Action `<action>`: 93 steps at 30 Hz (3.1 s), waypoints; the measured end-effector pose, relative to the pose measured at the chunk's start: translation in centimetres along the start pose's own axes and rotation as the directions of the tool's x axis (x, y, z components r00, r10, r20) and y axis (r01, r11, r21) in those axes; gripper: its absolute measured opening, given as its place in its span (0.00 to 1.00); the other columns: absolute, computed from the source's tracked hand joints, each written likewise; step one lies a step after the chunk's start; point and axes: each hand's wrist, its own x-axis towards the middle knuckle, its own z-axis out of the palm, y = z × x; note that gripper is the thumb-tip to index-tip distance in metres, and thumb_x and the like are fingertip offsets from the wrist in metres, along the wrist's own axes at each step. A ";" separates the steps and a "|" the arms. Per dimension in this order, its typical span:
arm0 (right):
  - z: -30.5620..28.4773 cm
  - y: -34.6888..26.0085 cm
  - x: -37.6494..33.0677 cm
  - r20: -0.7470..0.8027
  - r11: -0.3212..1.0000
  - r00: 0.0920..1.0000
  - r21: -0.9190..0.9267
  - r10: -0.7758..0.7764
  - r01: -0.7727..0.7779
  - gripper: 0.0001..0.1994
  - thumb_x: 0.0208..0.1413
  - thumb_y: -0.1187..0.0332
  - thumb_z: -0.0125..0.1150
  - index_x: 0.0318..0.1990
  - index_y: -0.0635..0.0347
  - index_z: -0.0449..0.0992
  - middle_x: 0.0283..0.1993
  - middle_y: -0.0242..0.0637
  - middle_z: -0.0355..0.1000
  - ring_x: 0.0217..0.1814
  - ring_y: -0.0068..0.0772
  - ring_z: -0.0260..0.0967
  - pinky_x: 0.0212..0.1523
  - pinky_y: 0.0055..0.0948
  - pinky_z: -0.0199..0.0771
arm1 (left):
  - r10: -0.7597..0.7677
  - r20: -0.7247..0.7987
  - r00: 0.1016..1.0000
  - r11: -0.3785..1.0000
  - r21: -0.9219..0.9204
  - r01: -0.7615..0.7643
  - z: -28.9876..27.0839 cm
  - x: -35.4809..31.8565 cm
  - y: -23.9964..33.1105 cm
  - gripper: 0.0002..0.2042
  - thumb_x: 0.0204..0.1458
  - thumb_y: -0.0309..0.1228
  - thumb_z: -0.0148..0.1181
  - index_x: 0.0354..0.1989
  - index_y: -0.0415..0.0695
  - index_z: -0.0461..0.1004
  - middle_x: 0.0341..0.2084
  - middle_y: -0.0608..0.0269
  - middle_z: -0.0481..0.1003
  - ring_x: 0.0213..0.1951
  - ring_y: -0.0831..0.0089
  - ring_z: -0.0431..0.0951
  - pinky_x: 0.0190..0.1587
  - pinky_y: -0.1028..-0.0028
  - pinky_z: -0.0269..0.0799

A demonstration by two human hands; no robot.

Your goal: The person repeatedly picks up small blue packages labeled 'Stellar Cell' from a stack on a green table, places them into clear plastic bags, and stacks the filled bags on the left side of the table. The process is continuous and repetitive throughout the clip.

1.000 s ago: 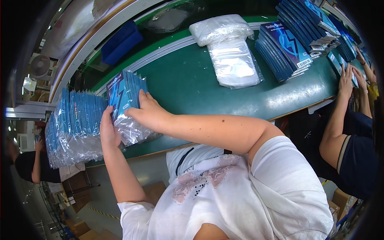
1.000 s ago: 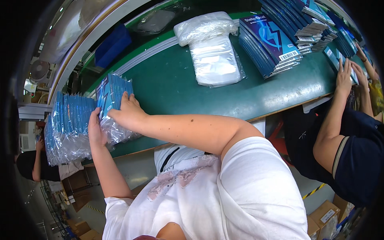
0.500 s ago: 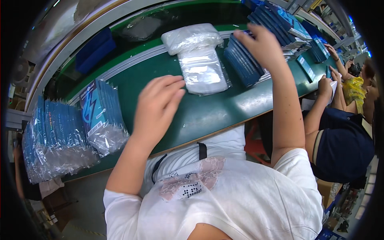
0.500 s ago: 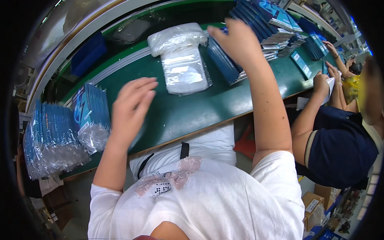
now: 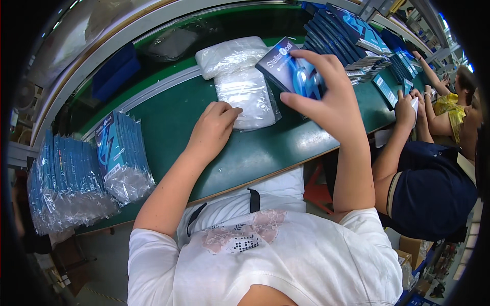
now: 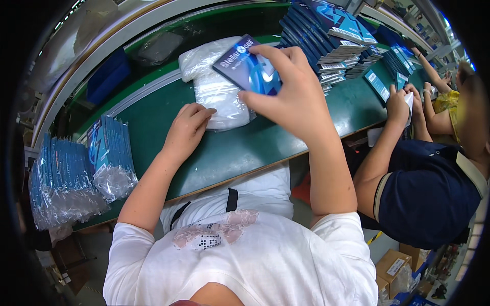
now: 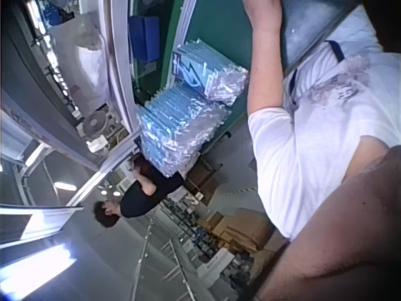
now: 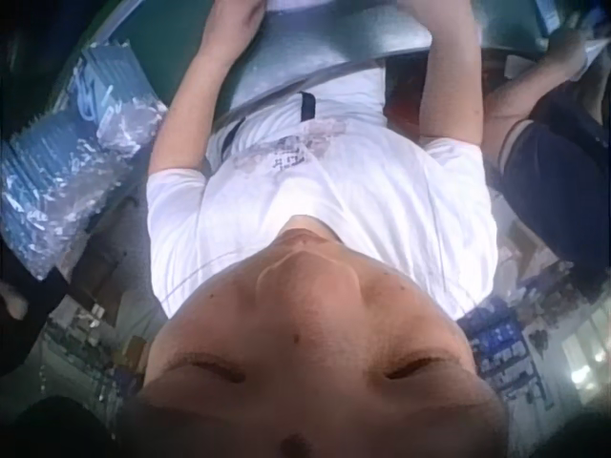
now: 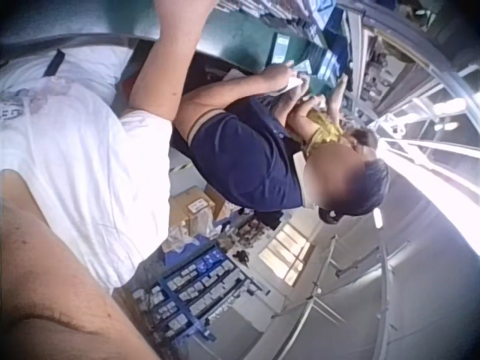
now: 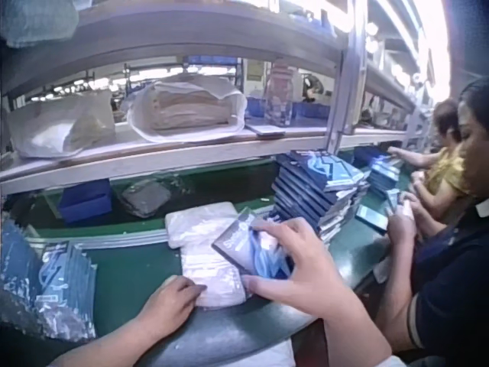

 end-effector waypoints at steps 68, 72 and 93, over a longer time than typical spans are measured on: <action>8.5 -0.5 -6.8 0.698 -0.374 0.710 0.685 0.091 -0.625 0.29 0.55 0.73 0.57 0.61 0.75 0.54 0.47 0.47 0.72 0.40 0.27 0.76 0.40 0.23 0.79 | -0.086 -0.050 0.995 0.928 -0.368 0.061 -1.9 -0.4 0.4 0.12 0.37 0.17 0.61 0.34 0.39 0.77 0.31 0.60 0.74 0.35 0.65 0.75 0.38 0.74 0.71; 8.7 -0.2 -6.7 0.713 -0.344 0.693 0.680 0.105 -0.647 0.30 0.54 0.75 0.57 0.63 0.73 0.54 0.49 0.47 0.71 0.41 0.29 0.76 0.41 0.23 0.78 | -0.335 0.032 0.942 0.843 -0.435 0.315 -1.9 -0.2 0.4 0.08 0.39 0.19 0.62 0.30 0.39 0.77 0.28 0.63 0.72 0.31 0.75 0.74 0.35 0.78 0.69; 9.5 0.4 -9.6 0.451 0.014 0.620 0.802 0.642 -0.597 0.17 0.55 0.74 0.59 0.50 0.72 0.65 0.42 0.42 0.73 0.40 0.24 0.73 0.41 0.23 0.75 | -0.135 0.241 0.961 0.901 -0.373 0.220 -4.1 -2.3 3.3 0.10 0.49 0.18 0.55 0.40 0.39 0.75 0.31 0.59 0.72 0.33 0.75 0.75 0.38 0.77 0.73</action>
